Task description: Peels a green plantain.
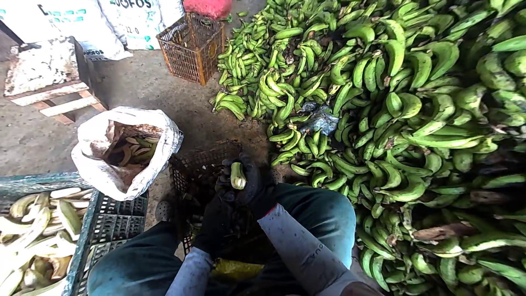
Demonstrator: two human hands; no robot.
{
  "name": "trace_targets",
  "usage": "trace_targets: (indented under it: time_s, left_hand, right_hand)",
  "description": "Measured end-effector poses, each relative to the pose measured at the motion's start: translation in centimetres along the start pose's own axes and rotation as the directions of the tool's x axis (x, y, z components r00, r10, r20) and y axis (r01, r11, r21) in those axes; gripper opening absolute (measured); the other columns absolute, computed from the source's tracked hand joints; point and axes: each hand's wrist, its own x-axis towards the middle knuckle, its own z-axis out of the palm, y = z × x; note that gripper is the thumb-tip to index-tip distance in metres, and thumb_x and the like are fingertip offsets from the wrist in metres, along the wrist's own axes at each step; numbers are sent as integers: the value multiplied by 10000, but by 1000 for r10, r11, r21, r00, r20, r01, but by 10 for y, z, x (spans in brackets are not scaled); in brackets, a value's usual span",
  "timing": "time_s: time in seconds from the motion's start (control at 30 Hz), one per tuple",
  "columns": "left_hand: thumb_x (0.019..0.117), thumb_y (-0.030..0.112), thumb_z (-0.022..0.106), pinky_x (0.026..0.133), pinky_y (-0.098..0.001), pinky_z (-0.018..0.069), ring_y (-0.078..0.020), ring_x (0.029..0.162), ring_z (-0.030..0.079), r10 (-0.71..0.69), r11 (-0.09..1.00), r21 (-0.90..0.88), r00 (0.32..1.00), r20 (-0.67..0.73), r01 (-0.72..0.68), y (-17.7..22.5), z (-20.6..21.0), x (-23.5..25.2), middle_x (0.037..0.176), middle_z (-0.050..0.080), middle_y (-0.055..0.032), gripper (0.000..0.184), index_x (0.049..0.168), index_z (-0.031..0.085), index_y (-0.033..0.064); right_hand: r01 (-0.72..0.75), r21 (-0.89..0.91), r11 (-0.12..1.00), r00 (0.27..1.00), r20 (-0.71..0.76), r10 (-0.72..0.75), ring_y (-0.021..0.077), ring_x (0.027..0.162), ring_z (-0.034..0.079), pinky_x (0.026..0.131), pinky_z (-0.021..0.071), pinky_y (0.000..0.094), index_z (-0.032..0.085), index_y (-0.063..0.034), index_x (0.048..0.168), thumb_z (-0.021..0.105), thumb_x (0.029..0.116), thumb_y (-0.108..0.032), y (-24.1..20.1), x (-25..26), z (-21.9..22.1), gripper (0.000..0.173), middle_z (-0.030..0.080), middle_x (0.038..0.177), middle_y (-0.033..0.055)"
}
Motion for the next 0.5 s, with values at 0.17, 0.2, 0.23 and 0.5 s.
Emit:
trace_targets:
  time_s: [0.17, 0.2, 0.23, 0.5]
  left_hand:
    - [1083, 223, 410, 912, -371, 548, -176, 970, 671, -48, 992, 115, 998, 31, 45, -8, 2, 3, 1108, 681, -165, 414, 1376, 546, -35]
    - [1080, 203, 410, 938, -382, 541, -191, 1005, 667, -52, 992, 120, 998, 30, 48, -9, 3, 4, 1136, 672, -183, 412, 1385, 530, -46]
    - [1068, 180, 410, 935, -391, 542, -203, 1008, 665, -54, 992, 112, 998, 23, 51, -13, 4, 5, 1139, 667, -194, 410, 1383, 524, -55]
    - [1112, 301, 387, 1009, -567, 469, -379, 1148, 641, -296, 831, 506, 954, 54, 229, 30, -23, 9, 1212, 656, -256, 438, 1392, 545, 3]
  right_hand:
    - [8, 79, 997, 998, 54, -12, 156, 587, 645, 530, 561, 311, 659, -105, 1001, 220, 1061, -564, 11, -3, -9, 638, 652, 711, 48]
    - [29, 69, 997, 998, 47, -32, 146, 581, 637, 522, 553, 294, 649, -102, 982, 218, 1070, -541, 11, -5, -7, 622, 646, 707, 44]
    - [65, 32, 997, 998, 23, -65, 136, 589, 635, 533, 553, 282, 630, -97, 967, 217, 1081, -500, 12, -8, -2, 588, 647, 718, 41]
    - [-1, 62, 998, 997, 74, -4, 144, 698, 685, 616, 584, 285, 645, -81, 1110, 304, 1076, -449, 21, 2, -17, 503, 694, 835, 66]
